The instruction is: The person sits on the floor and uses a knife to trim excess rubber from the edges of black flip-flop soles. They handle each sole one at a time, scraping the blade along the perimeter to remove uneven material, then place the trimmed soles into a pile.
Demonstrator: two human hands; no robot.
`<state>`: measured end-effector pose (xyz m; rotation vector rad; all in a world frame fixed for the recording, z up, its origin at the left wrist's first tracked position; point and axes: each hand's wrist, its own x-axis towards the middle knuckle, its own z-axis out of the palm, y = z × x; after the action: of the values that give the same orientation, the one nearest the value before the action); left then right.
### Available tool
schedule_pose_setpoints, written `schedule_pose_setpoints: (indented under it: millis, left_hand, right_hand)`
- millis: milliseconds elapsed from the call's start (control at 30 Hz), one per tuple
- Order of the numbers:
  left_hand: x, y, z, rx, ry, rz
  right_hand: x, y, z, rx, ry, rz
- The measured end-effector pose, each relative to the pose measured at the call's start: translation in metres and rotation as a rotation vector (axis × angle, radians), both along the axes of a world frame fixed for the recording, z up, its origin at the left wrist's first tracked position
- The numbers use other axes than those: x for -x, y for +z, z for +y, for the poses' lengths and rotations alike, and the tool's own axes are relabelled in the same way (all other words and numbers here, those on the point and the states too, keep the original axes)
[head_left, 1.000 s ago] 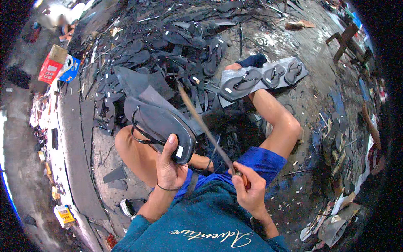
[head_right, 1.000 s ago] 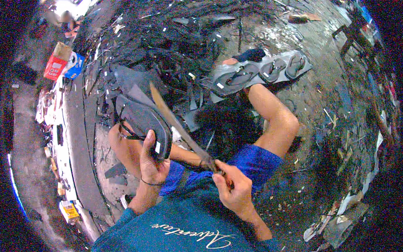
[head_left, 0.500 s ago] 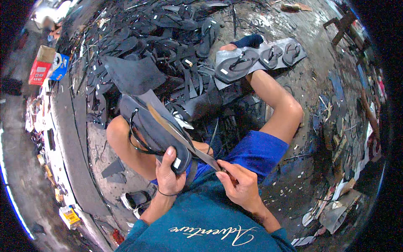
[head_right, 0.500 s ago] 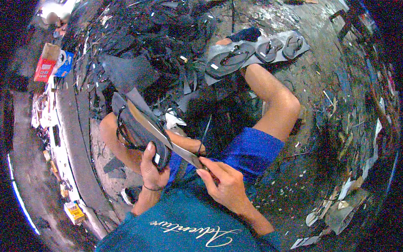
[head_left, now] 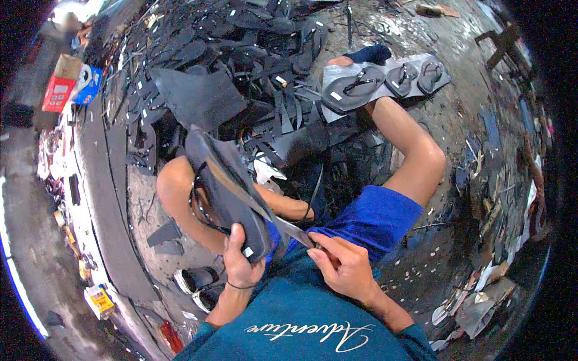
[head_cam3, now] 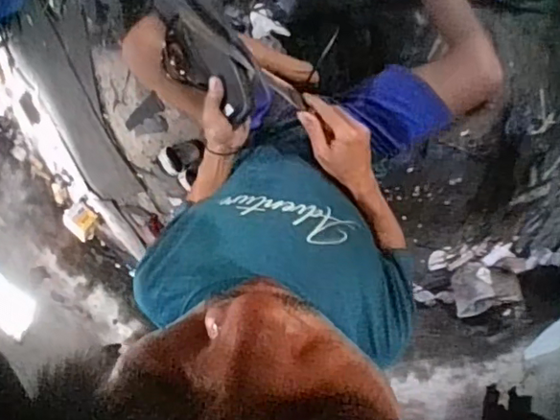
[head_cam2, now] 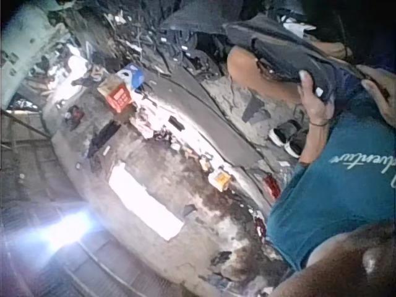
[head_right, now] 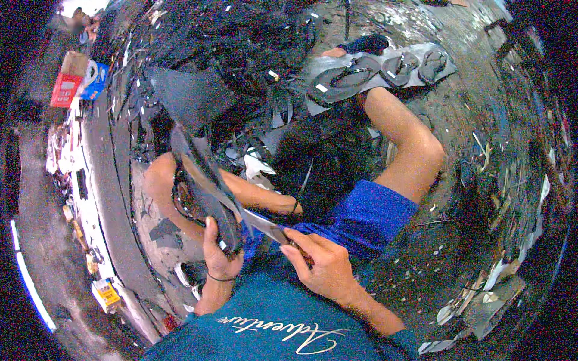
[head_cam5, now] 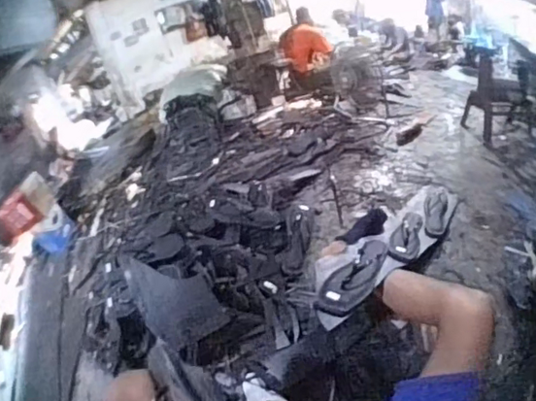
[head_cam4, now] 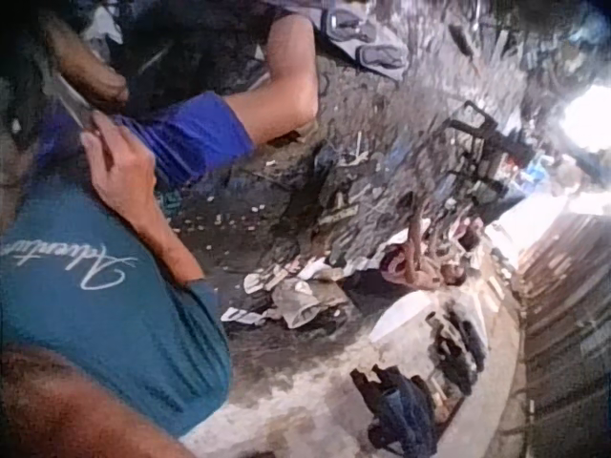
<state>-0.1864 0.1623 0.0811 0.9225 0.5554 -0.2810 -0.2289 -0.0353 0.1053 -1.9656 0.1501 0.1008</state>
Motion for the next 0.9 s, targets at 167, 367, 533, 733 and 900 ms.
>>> schedule_pose_setpoints:
  millis: [167, 367, 533, 733, 900]
  left_hand:
    - [-0.002, 0.001, 0.003, -0.096, -0.047, 0.080]
    - [-0.006, 0.007, -0.001, -0.097, 0.006, 0.090]
    - [0.015, -0.006, 0.008, -0.109, -0.025, 0.112]
    - [0.049, -0.032, 0.049, -0.369, -0.320, 0.075]
    - [-0.046, 0.020, 0.033, -0.097, -0.378, -0.156]
  right_hand:
    - [-0.033, -0.022, 0.010, 0.025, 0.020, -0.043]
    - [-0.080, -0.047, 0.041, 0.007, -0.031, -0.141]
    - [-0.135, -0.085, 0.051, -0.026, -0.012, -0.235]
    - [-0.169, -0.046, 0.036, -0.824, 0.073, 0.366]
    - [-0.126, -0.023, 0.026, -0.408, 0.229, 0.053]
